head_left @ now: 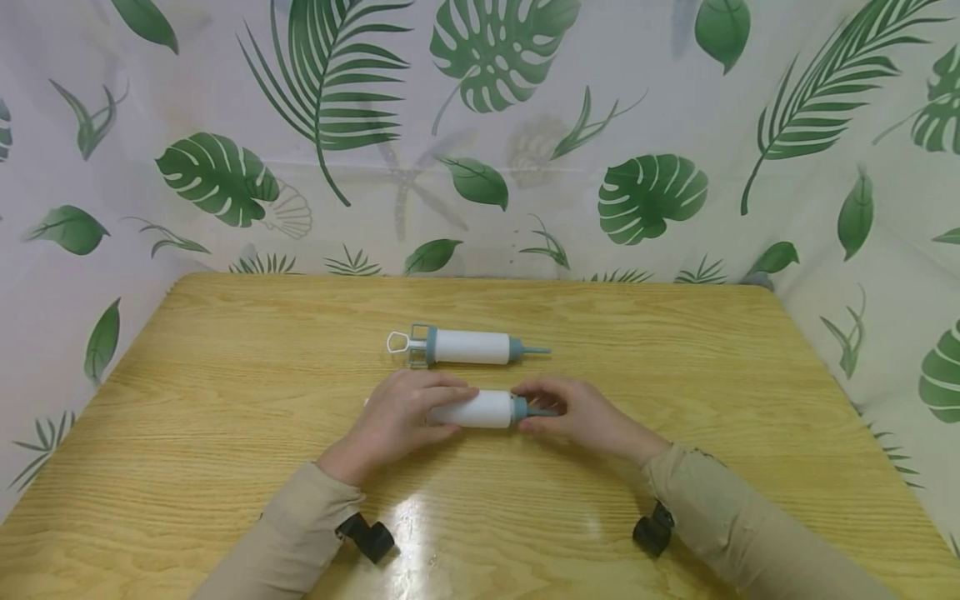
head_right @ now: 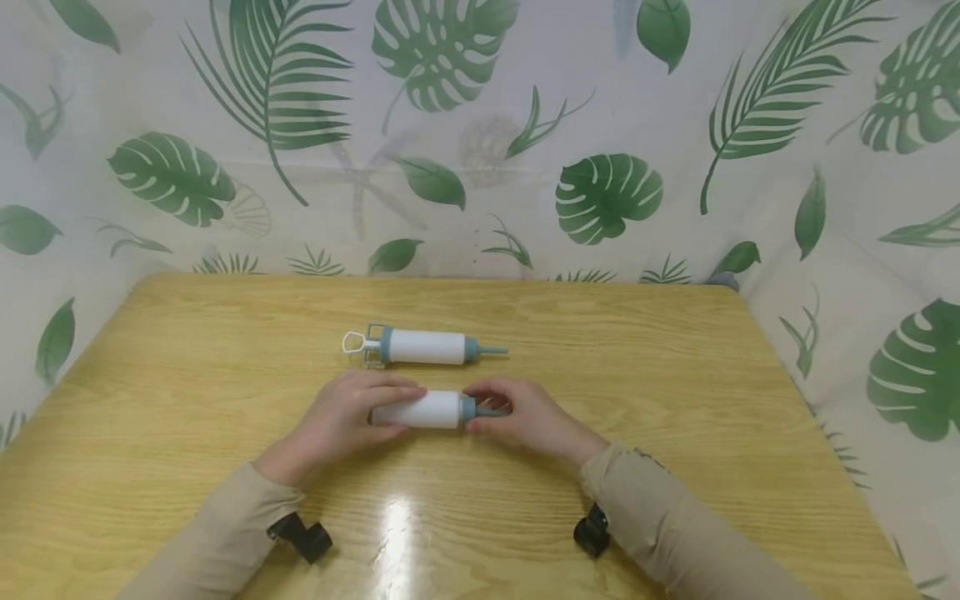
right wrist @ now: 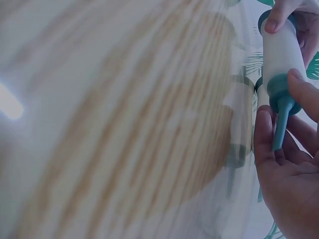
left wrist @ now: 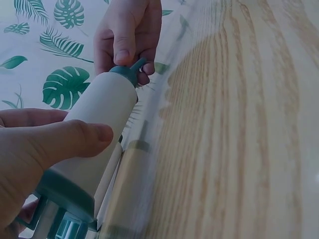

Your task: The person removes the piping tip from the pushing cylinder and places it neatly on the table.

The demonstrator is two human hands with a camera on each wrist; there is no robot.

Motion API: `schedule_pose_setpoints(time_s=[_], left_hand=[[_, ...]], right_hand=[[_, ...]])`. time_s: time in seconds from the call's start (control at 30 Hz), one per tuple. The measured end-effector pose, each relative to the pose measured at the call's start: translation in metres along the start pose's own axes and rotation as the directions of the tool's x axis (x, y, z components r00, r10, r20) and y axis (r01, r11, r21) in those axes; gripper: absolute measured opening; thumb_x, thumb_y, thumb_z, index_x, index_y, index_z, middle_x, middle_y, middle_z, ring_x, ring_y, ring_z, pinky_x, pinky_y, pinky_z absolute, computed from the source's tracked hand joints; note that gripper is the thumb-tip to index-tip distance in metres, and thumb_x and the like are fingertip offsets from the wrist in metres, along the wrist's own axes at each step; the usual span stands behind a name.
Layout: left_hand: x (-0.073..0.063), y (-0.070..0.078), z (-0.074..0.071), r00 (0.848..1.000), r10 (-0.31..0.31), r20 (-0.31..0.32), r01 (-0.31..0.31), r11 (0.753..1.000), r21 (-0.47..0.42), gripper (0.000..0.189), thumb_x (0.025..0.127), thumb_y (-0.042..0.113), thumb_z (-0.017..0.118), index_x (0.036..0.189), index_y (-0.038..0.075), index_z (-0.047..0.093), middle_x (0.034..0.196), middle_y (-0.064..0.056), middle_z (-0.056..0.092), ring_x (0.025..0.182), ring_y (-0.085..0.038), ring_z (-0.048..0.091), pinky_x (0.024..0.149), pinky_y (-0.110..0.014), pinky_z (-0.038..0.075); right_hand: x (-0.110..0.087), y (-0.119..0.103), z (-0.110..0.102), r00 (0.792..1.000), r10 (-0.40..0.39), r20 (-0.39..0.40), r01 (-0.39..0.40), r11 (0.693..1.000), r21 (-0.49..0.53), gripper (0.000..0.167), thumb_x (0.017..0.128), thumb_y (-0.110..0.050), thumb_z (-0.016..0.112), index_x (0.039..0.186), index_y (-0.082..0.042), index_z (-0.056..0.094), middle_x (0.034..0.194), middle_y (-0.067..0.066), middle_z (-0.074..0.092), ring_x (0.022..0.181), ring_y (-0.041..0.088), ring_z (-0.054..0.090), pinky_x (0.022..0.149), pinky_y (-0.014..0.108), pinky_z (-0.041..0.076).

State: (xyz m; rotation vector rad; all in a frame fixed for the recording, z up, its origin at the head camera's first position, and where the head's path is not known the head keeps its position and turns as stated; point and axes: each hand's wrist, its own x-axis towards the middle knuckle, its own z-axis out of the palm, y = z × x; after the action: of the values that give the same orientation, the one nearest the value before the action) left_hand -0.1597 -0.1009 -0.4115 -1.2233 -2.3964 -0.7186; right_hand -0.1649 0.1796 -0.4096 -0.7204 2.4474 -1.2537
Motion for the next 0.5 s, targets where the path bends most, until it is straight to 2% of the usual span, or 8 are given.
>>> schedule_pose_setpoints(time_s=[0.2,0.5], left_hand=[[-0.0008,-0.0007,-0.0004,1.0,-0.017,0.013,0.017,1.0,0.0,0.049,0.067,0.02,0.087,0.114,0.016,0.071,0.113,0.0,0.068,0.1,-0.019,0.063,0.086,-0.035,0.049],[-0.0019,-0.0018,-0.0008,1.0,-0.021,0.02,0.021,1.0,-0.014,0.048,0.068,0.02,0.086,0.114,0.015,0.071,0.114,-0.001,0.068,0.1,-0.02,0.063,0.086,-0.035,0.049]], right_hand=[[-0.0005,-0.0003,0.0002,0.999,0.035,0.017,-0.035,0.999,-0.005,0.047,0.086,-0.032,0.071,0.125,-0.007,0.062,0.112,0.005,0.065,0.094,0.015,0.061,0.081,0.031,0.051],[-0.0004,-0.0026,-0.0008,0.999,0.03,-0.011,-0.03,1.0,0.005,0.042,0.082,-0.021,0.076,0.12,-0.008,0.063,0.11,0.005,0.065,0.091,0.015,0.062,0.079,0.031,0.052]])
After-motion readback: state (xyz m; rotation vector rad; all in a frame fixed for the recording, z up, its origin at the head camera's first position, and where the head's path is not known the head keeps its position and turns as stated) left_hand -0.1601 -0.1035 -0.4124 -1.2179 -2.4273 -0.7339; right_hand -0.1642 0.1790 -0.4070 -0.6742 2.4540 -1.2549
